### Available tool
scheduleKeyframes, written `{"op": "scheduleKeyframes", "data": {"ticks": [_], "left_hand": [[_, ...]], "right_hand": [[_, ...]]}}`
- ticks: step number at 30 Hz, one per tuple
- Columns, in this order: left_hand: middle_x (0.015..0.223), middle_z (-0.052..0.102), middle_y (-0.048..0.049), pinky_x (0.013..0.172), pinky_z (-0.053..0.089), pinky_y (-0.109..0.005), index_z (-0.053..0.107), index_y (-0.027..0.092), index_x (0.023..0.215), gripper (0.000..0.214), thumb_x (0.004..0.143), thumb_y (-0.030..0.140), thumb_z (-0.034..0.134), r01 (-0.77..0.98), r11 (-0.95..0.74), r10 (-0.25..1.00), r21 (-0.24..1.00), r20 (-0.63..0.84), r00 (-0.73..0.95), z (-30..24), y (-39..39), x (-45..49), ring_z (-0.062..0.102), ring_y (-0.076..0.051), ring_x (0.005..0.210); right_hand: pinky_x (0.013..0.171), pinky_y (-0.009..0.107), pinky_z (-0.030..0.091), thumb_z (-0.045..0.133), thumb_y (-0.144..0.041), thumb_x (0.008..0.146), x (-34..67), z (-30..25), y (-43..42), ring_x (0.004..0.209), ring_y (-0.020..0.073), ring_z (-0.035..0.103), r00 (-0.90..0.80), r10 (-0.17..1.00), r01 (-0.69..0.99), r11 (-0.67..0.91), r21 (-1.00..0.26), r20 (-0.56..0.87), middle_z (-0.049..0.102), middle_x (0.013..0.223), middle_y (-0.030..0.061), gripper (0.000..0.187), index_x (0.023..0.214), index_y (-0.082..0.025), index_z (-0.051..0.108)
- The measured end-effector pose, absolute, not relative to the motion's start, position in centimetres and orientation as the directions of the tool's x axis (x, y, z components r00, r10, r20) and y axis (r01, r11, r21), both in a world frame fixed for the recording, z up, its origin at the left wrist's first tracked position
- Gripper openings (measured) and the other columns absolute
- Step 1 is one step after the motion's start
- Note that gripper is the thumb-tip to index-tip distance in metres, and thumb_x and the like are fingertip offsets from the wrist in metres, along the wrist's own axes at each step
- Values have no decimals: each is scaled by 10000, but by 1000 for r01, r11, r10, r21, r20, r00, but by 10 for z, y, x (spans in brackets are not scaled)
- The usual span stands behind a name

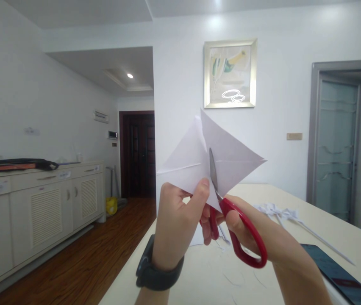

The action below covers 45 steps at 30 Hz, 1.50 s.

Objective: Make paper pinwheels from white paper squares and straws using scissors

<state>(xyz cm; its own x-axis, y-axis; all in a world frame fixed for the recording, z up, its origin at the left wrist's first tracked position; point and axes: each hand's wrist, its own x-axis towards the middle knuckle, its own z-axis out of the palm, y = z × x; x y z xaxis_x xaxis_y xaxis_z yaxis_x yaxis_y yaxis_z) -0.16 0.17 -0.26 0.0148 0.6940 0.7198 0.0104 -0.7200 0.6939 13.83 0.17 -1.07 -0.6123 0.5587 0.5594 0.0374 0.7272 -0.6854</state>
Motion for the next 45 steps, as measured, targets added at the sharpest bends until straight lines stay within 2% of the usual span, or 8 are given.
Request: {"op": "scheduleKeyframes", "data": {"ticks": [4, 9, 15, 21, 26, 34, 40, 45], "left_hand": [[300, 457, 27, 299, 374, -171, 460, 162, 373, 479, 828, 310, 490, 13, -727, 685, 686, 726, 61, -4, 4, -4, 467, -84, 266], [287, 462, 17, 308, 355, -131, 406, 160, 316, 525, 819, 274, 498, 25, -743, 669, 669, 743, 18, -2, 2, -2, 459, -60, 297], [285, 447, 24, 288, 352, -159, 430, 159, 344, 520, 839, 315, 472, 4, -712, 700, 703, 709, 87, -4, 2, -3, 479, -84, 270], [253, 421, 32, 305, 348, -138, 408, 157, 321, 521, 833, 237, 464, 26, -741, 672, 671, 740, 45, -1, -1, -2, 439, -57, 251], [292, 446, 35, 338, 398, -168, 446, 161, 364, 506, 847, 312, 464, 23, -722, 690, 691, 718, 95, -4, 2, -4, 481, -80, 278], [251, 397, 38, 273, 312, -180, 398, 176, 349, 491, 826, 267, 469, -9, -700, 712, 714, 700, 52, -1, -2, 1, 427, -85, 219], [292, 440, 31, 304, 348, -170, 438, 168, 374, 475, 831, 292, 484, 33, -721, 692, 692, 717, 84, -4, 2, -2, 453, -77, 263], [279, 422, 28, 283, 334, -174, 413, 170, 345, 503, 831, 287, 474, 4, -706, 706, 708, 704, 78, -4, 0, -1, 432, -77, 252]], "right_hand": [[643, 200, 450, 459, -156, 848, 139, -9, -1, 704, 104, 545, -601, 581, 68, 722, -688, 549, 578, 817, 25, 123, 735, -162, 505], [613, 220, 457, 407, -185, 880, 138, -13, 1, 643, 116, 548, -601, 579, 26, 703, -711, 551, 589, 686, 6, 116, 825, -172, 508], [638, 207, 468, 418, -126, 843, 136, -10, 1, 693, 122, 562, -605, 568, 33, 718, -695, 559, 593, 741, 8, 125, 789, -187, 514], [586, 207, 460, 363, -293, 913, 137, -13, 3, 634, 112, 538, -597, 554, 39, 743, -668, 580, 606, 709, 14, 243, 866, -180, 573], [603, 211, 466, 339, -489, 885, 137, -13, 4, 645, 112, 547, -595, 535, 18, 755, -656, 600, 609, 714, 26, 405, 908, -162, 577], [576, 228, 469, 296, -516, 886, 135, -14, 2, 610, 113, 543, -579, 554, 68, 764, -641, 599, 623, 729, 45, 442, 757, -166, 532], [582, 234, 470, 280, -555, 871, 136, -14, 3, 651, 135, 583, -587, 572, 76, 744, -664, 574, 633, 727, 47, 475, 801, -177, 559], [557, 215, 458, 303, -536, 874, 136, -14, 1, 621, 115, 546, -553, 575, 86, 759, -646, 603, 630, 711, 36, 462, 664, -178, 508]]}}
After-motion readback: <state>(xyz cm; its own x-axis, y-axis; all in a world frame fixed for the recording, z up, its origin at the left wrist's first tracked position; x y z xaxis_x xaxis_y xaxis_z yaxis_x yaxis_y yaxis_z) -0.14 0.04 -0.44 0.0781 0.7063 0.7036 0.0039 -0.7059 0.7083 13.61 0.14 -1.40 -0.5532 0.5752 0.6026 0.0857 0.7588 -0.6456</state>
